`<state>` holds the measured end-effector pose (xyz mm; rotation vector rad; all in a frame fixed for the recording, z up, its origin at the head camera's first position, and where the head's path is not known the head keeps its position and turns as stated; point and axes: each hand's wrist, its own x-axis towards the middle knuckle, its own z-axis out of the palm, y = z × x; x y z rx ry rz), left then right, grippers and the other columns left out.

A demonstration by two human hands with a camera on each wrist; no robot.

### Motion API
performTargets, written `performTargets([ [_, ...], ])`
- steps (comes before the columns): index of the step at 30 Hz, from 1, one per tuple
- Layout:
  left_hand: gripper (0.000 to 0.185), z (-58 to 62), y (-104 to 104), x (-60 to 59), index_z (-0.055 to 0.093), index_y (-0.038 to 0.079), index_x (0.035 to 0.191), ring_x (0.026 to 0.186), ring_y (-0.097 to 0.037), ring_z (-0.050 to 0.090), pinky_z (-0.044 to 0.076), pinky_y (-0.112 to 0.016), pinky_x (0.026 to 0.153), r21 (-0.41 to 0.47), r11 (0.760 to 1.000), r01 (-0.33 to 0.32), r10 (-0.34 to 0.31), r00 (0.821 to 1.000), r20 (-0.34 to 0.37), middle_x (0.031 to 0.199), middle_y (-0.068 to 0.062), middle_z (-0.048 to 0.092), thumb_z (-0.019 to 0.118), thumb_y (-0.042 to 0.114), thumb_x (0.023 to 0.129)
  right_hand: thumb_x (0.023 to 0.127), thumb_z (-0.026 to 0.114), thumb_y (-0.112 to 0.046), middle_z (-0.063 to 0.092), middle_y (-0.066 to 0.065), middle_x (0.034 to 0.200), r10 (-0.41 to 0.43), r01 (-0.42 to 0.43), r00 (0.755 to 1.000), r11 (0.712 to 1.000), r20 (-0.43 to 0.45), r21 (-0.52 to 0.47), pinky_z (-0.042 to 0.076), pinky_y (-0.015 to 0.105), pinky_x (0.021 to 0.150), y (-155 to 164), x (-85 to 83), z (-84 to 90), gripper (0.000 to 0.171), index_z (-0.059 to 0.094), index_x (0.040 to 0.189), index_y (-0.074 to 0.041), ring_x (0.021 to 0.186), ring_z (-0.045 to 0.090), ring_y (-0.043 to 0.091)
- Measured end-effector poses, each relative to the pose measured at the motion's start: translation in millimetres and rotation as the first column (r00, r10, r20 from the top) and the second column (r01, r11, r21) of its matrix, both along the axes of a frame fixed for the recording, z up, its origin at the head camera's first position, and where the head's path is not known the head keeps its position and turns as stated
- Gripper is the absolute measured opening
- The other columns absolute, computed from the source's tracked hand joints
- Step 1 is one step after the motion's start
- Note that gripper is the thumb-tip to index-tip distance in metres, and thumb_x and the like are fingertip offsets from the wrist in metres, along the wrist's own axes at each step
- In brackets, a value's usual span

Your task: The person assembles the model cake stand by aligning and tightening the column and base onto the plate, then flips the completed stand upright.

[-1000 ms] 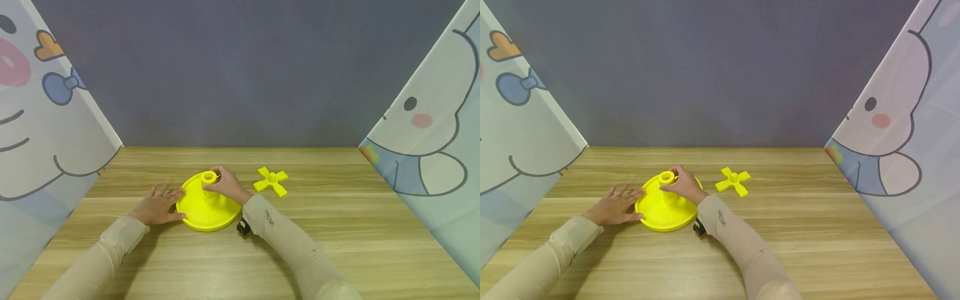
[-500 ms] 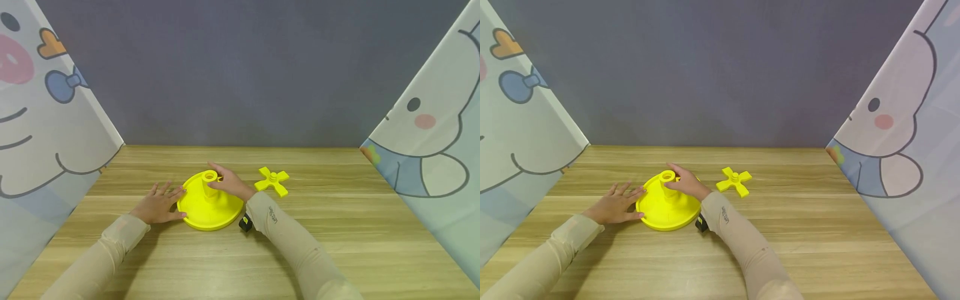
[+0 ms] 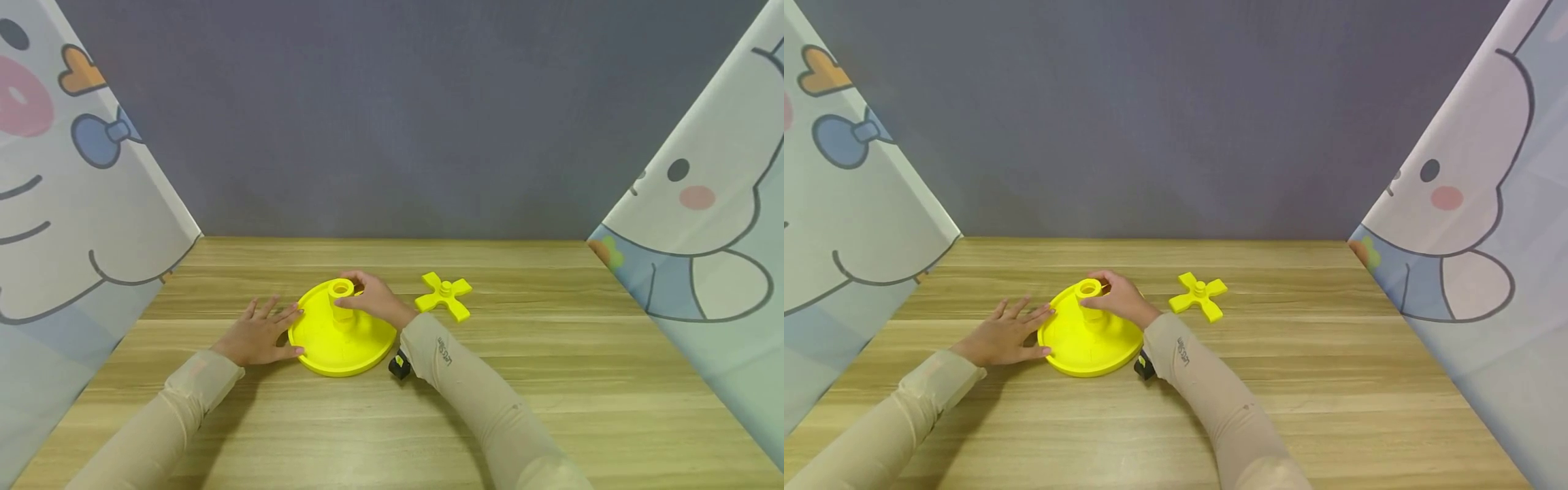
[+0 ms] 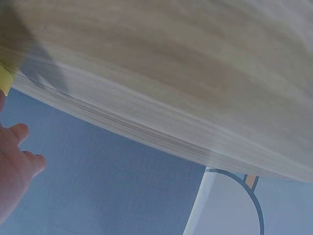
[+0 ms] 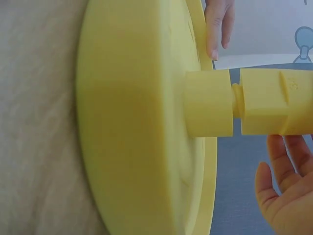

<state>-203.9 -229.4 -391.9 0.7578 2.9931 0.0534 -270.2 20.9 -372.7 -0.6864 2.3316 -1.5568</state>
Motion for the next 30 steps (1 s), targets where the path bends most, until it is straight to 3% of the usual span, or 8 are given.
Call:
performTargets([
  [4, 0.079, 0.3, 0.2, 1.1, 0.043, 0.005, 0.144, 0.135, -0.051, 0.026, 0.014, -0.069, 0.106, 0.001, 1.0, 0.002, -0.002, 1.0, -0.001, 0.146, -0.016, 0.042, 0.052, 0.062, 0.089, 0.084, 0.075, -0.015, 0.058, 0.008, 0.113, -0.016, 0.016, 1.0, 1.0, 0.016, -0.015, 0.048, 0.024, 0.083, -0.7, 0.2, -1.4, 0.052, 0.051, 0.128, -0.001, 0.099, 0.054, 0.02],
  [10, 0.08, 0.8, 0.8, 2.2, 0.043, 0.005, 0.143, 0.135, -0.052, 0.026, 0.014, -0.069, 0.106, 0.011, 1.0, 0.001, -0.001, 1.0, -0.001, 0.146, -0.016, 0.043, 0.052, 0.062, 0.089, 0.09, 0.067, -0.014, 0.053, 0.012, 0.127, 0.048, -0.048, 0.999, 0.999, -0.018, 0.001, 0.045, 0.031, 0.094, 2.9, 0.9, 0.6, 0.06, 0.04, 0.143, -0.003, 0.112, 0.052, 0.023],
  [18, 0.08, -1.9, 0.0, 0.7, 0.043, 0.005, 0.144, 0.135, -0.052, 0.025, 0.013, -0.068, 0.106, 0.01, 1.0, 0.008, -0.008, 1.0, -0.004, 0.146, -0.017, 0.042, 0.052, 0.062, 0.088, 0.095, 0.06, -0.013, 0.038, 0.013, 0.15, 0.099, -0.097, 0.995, 0.993, -0.027, 0.06, 0.04, 0.033, 0.103, 7.5, -2.1, 0.0, 0.06, 0.034, 0.148, -0.004, 0.126, 0.046, 0.023],
  [25, 0.081, -1.4, -1.0, 0.0, 0.043, 0.005, 0.143, 0.135, -0.051, 0.026, 0.014, -0.069, 0.106, 0.009, 1.0, 0.003, -0.003, 1.0, -0.011, 0.146, -0.017, 0.042, 0.052, 0.063, 0.088, 0.09, 0.068, -0.016, 0.059, 0.011, 0.123, 0.033, -0.033, 0.999, 0.998, -0.007, 0.05, 0.047, 0.027, 0.09, 3.6, -1.3, 1.4, 0.051, 0.051, 0.135, -0.002, 0.107, 0.054, 0.022],
  [30, 0.081, -2.3, -1.2, -0.5, 0.044, 0.005, 0.143, 0.135, -0.052, 0.026, 0.014, -0.069, 0.106, 0.003, 1.0, 0.001, -0.001, 1.0, 0.001, 0.146, -0.017, 0.041, 0.051, 0.064, 0.088, 0.087, 0.072, -0.019, 0.058, 0.011, 0.118, 0.005, -0.004, 1.0, 0.999, -0.019, 0.05, 0.047, 0.026, 0.09, 0.9, 0.0, 2.4, 0.054, 0.049, 0.132, 0.001, 0.107, 0.054, 0.023],
])
